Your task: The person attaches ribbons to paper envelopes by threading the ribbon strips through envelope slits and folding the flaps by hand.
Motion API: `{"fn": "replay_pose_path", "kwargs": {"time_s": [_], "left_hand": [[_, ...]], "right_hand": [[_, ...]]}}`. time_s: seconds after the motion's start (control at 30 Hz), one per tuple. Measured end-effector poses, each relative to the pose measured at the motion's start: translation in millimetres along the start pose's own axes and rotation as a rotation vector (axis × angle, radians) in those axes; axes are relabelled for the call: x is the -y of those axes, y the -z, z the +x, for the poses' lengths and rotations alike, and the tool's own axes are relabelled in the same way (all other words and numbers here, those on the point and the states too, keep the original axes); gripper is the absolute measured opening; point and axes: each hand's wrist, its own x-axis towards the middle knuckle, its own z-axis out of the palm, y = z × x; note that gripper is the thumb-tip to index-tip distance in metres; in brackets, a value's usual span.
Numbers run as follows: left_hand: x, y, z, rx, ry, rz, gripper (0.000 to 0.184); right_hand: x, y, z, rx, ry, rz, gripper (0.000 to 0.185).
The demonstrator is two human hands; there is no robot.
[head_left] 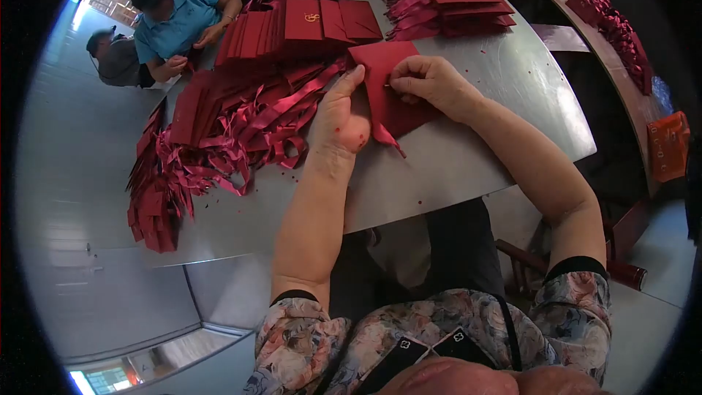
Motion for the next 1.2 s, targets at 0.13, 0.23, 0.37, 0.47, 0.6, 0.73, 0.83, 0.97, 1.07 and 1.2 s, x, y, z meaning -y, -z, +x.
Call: {"fn": "replay_pose_path", "kwargs": {"time_s": [0.13, 0.23, 0.37, 0.47, 0.6, 0.73, 0.83, 0.97, 1.07, 1.2], "left_hand": [[2, -4, -3, -0.001, -0.079, 0.08, 0.03], [0, -5, -5, -0.036, -0.111, 0.124, 0.027], [0, -5, -7, -0.043, -0.13, 0.172, 0.026], [3, -6, -5, -0.074, -0.131, 0.16, 0.024], [10, 1, 2, -0.183, -0.217, 0.196, 0.021], [12, 4, 8, -0.211, -0.255, 0.277, 0.016], [9, -2, 8, -0.246, -0.201, 0.192, 0.016], [5, -14, 2, -0.252, -0.11, 0.061, 0.028], [3, -14, 1, -0.233, -0.069, 0.108, 0.034], [3, -18, -8, -0.178, 0.004, 0.082, 0.032]], "right_hand": [[0, -1, -1, -0.007, 0.057, 0.021, 0.013], [10, -1, -6, -0.001, 0.014, 0.057, 0.015], [9, -4, -4, -0.044, -0.026, 0.066, 0.014], [5, -4, -1, -0.035, -0.024, 0.037, 0.014], [4, -5, 1, -0.03, -0.052, 0.023, 0.013], [4, -7, 1, -0.029, -0.067, -0.005, 0.012], [1, -7, 2, -0.018, -0.043, -0.043, 0.011], [1, -7, 2, -0.015, -0.043, 0.005, 0.01], [3, -7, 1, -0.02, -0.035, 0.038, 0.009], [0, -6, 1, 0.001, -0.016, 0.002, 0.009]]}}
